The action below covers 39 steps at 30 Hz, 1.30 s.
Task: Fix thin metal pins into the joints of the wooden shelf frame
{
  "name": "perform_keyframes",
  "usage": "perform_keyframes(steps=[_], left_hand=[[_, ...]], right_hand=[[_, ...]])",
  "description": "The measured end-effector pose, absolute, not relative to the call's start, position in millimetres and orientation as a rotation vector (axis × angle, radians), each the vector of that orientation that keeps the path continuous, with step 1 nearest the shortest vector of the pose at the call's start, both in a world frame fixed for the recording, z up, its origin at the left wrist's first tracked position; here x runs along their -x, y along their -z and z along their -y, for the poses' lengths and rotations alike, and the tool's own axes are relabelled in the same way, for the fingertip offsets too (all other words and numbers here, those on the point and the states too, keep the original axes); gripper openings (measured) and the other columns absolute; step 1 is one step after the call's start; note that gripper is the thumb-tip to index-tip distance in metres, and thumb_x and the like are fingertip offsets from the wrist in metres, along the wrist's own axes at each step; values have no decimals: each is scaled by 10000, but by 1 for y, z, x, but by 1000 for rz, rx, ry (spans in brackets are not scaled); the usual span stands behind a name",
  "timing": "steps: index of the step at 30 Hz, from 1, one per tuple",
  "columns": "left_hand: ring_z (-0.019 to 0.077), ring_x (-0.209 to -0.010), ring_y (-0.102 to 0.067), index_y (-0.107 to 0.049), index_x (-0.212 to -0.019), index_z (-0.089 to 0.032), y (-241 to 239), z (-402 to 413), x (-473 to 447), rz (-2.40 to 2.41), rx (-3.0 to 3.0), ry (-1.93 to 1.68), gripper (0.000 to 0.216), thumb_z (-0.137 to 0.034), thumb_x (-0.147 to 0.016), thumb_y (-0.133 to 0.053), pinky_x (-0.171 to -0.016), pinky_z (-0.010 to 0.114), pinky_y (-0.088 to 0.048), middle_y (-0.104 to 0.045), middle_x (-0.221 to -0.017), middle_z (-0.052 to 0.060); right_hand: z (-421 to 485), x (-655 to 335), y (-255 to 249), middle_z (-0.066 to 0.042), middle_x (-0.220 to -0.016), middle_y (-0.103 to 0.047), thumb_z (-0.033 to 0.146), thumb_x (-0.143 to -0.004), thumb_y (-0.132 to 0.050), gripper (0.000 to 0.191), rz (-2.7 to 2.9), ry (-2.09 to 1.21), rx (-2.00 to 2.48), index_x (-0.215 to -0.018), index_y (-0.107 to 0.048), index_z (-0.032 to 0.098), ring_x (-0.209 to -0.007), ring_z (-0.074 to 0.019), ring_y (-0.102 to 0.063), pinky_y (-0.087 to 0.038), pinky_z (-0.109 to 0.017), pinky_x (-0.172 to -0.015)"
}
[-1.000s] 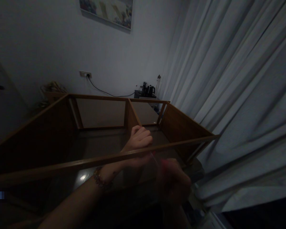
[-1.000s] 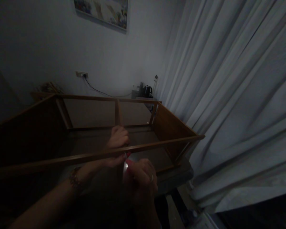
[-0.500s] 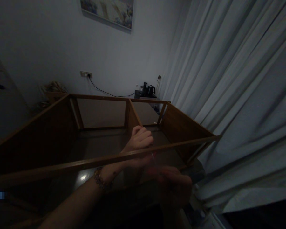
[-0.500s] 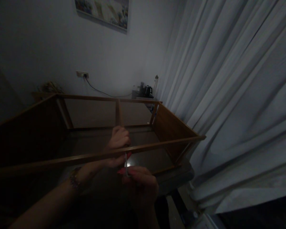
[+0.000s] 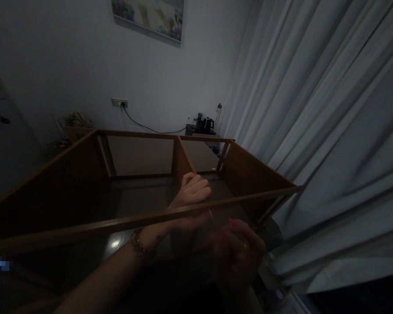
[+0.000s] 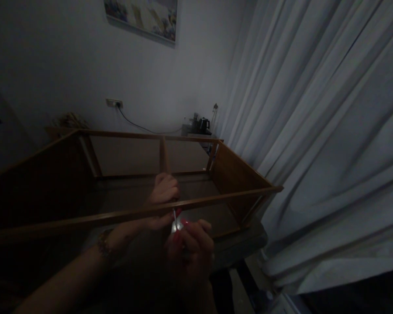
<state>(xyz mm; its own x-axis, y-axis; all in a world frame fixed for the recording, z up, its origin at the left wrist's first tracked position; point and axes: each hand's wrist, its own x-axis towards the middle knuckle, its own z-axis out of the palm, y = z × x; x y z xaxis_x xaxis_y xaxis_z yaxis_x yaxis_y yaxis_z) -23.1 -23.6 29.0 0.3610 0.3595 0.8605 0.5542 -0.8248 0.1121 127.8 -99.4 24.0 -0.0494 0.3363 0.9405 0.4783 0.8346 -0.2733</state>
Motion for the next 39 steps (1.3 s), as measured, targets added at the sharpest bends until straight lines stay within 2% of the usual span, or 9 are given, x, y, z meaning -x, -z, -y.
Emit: perform_keyframes(steps=[5, 8, 14, 17, 22, 25, 30, 35, 39], left_hand=[[182, -748, -439, -398, -764, -225, -27, 21, 24, 815, 2429, 1435, 199, -381, -842, -495, -815, 409, -333, -457, -736, -13], [178, -743, -433, -402, -759, -224, -27, 21, 24, 818, 2429, 1430, 191, -366, -842, -499, -823, 410, -332, -452, -733, -17], [177, -747, -442, -399, -762, -222, -33, 27, 25, 834, 2456, 1419, 162, -324, -823, -508, -827, 400, -323, -460, -734, -19], [175, -748, -441, -389, -751, -221, -35, 29, 25, 849, 2460, 1418, 174, -322, -819, -513, -830, 398, -320, -453, -729, -21], [179, -739, -429, -394, -746, -225, -31, 24, 23, 838, 2437, 1433, 187, -356, -832, -494, -818, 394, -313, -445, -723, -19], [185, -724, -430, -394, -750, -232, -28, 22, 23, 826, 2420, 1452, 215, -408, -851, -465, -814, 399, -316, -458, -717, -17], [185, -716, -428, -389, -761, -234, -27, 21, 23, 810, 2399, 1475, 146, -336, -823, -474, -802, 403, -310, -453, -709, -19], [184, -723, -431, -377, -791, -232, -30, 23, 23, 779, 2402, 1481, 142, -324, -822, -481, -781, 405, -301, -443, -723, -22], [192, -718, -431, -346, -796, -236, -32, 26, 23, 786, 2422, 1464, 165, -334, -833, -473, -767, 413, -295, -430, -724, -20]], right_hand=[[103, -125, -21, 68, -641, -700, 117, -999, -434, 213, 1692, 9, 607, -1151, -557, 202, -581, -114, -688, -514, -300, -719], [103, -125, -20, 59, -663, -713, 145, -1021, -424, 189, 1691, -14, 609, -1127, -562, 218, -602, -118, -694, -515, -305, -742], [95, -128, -17, 38, -667, -618, 281, -1009, -525, 100, 1569, -229, 522, -991, -618, 253, -612, -134, -585, -449, -271, -573], [93, -131, -18, 19, -681, -564, 370, -995, -553, 223, 1597, -304, 510, -844, -659, 245, -651, -136, -551, -419, -258, -550], [92, -139, -21, -3, -745, -607, 560, -962, -542, 359, 1675, -402, 485, -901, -705, 245, -690, -151, -578, -440, -264, -568], [91, -144, -22, -12, -762, -650, 501, -979, -537, 314, 1747, -360, 443, -1002, -719, 246, -700, -157, -610, -462, -271, -582], [87, -147, -17, -20, -810, -687, 324, -1000, -538, 197, 1803, -338, 411, -1087, -700, 253, -736, -155, -631, -493, -258, -582], [85, -142, -19, 9, -780, -671, 327, -963, -627, 89, 1753, -272, 372, -972, -665, 246, -713, -139, -630, -502, -254, -596], [87, -137, -29, 23, -729, -618, 366, -956, -642, 155, 1728, -142, 413, -875, -657, 235, -691, -123, -600, -497, -240, -588]])
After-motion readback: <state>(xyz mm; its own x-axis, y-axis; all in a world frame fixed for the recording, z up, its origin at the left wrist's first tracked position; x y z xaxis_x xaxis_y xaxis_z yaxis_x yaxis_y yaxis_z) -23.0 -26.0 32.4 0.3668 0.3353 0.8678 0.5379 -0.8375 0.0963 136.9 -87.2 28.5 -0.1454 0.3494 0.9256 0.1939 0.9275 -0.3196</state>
